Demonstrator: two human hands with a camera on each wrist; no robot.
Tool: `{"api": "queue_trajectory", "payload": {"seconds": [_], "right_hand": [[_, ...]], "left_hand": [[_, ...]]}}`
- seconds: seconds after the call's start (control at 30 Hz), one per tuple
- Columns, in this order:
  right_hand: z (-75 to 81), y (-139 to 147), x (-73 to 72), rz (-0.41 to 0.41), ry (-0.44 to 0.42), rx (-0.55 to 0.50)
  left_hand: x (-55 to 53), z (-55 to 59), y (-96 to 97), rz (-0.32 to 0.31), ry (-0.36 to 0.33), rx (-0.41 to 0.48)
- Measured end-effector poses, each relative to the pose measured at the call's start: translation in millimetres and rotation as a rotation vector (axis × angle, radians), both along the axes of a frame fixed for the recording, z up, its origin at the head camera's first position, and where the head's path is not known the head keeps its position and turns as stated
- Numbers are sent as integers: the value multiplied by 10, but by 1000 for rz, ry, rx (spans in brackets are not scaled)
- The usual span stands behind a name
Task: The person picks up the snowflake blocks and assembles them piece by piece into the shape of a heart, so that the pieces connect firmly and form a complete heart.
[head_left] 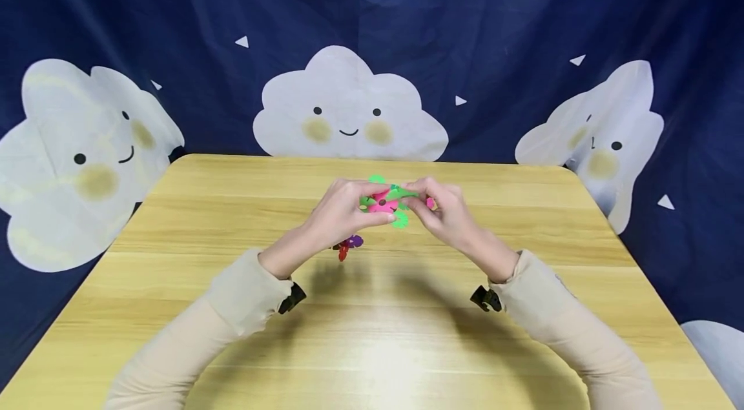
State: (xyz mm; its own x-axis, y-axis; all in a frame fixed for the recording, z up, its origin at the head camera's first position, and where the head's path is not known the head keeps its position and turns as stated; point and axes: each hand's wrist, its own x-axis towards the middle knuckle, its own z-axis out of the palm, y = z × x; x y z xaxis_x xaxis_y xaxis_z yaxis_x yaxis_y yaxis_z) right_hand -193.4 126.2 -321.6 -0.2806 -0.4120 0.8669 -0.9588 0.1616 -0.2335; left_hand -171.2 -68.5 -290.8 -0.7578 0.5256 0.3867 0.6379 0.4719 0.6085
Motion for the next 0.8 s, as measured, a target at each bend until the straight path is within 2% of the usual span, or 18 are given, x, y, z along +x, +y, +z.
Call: {"api": "queue_trajectory", "payload": {"seconds": [0.23, 0.4, 0.53, 0.67, 0.8], "right_hand": [[-54, 26, 35, -15, -46, 79], [-22, 63, 27, -53, -75, 137], [10, 106, 23, -45, -173, 164], [49, 103, 37, -42, -265, 133], [81, 77, 53, -59, -325, 95]], "left_hand": [[-44, -49, -23, -13, -98, -50], [-87, -66, -29, -11, -127, -39], [-98, -63, -40, 12, -166, -19], [-111, -52, -46, 27, -213, -6], [-128, -44, -57, 29, -293, 14]]}}
